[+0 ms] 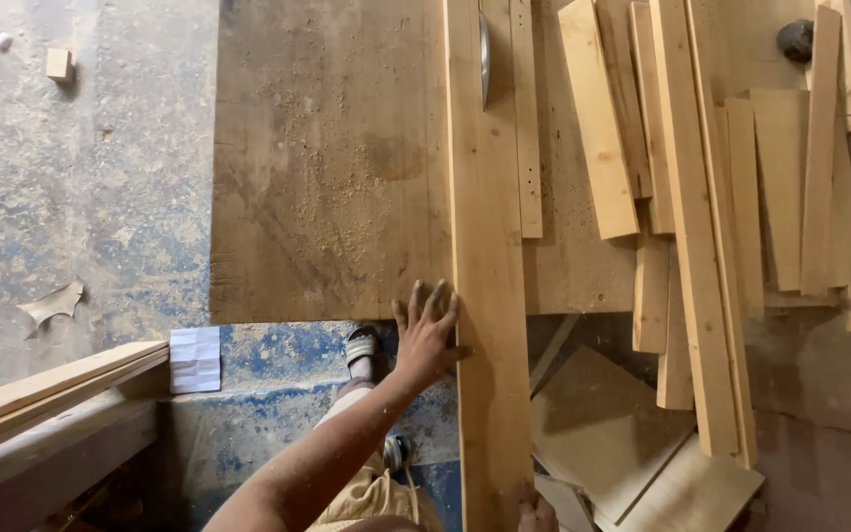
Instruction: Using a table saw to cut multiple wooden planks into smaller pieces in a workshop environment.
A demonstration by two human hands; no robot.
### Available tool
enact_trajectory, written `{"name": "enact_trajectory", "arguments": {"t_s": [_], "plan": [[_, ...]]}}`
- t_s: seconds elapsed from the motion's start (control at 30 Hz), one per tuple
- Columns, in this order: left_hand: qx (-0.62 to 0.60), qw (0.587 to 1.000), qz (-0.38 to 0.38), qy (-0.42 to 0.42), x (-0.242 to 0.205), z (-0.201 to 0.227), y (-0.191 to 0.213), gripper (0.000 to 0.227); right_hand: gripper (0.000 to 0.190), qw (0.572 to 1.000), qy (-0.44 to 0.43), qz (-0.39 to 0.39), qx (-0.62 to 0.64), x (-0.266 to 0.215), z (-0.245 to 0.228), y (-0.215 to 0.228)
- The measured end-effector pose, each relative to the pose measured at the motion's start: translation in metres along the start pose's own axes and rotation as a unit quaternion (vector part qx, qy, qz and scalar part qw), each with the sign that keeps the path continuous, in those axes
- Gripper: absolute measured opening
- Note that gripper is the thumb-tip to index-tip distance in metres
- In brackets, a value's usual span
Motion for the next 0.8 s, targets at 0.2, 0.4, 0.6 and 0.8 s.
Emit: {"name": "enact_trajectory", "arguments": {"t_s": [0.2,0.4,0.6,0.8], "plan": [[0.001,0.996,-0.063,0.060,0.061,0.020,0.061,0.114,0.090,0.991,0.098,-0.086,0.000,-0.034,-0.100,0.040],[0.017,0.993,0.109,0.047,0.133,-0.018,0.017,0.090,0.083,0.977,0.184,-0.072,0.086,-0.039,-0.193,0.050],[-0.035,0.973,0.223,-0.043,0.028,-0.002,0.024,0.094,0.075,0.971,0.226,-0.031,0.067,-0.011,-0.225,0.035],[-0.012,0.990,0.143,-0.013,0.023,-0.005,-0.020,0.092,0.074,0.973,0.197,-0.068,0.096,-0.005,-0.280,0.038]]}}
Point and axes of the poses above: each hand's wrist, its own x-axis towards the middle knuckle, its own y-axis out of the back of the hand, z = x × y, the point moved 2 cm from there along x, towards the middle knuckle, and after that the axes turned 13 degrees about z, right-handed, at the moved point
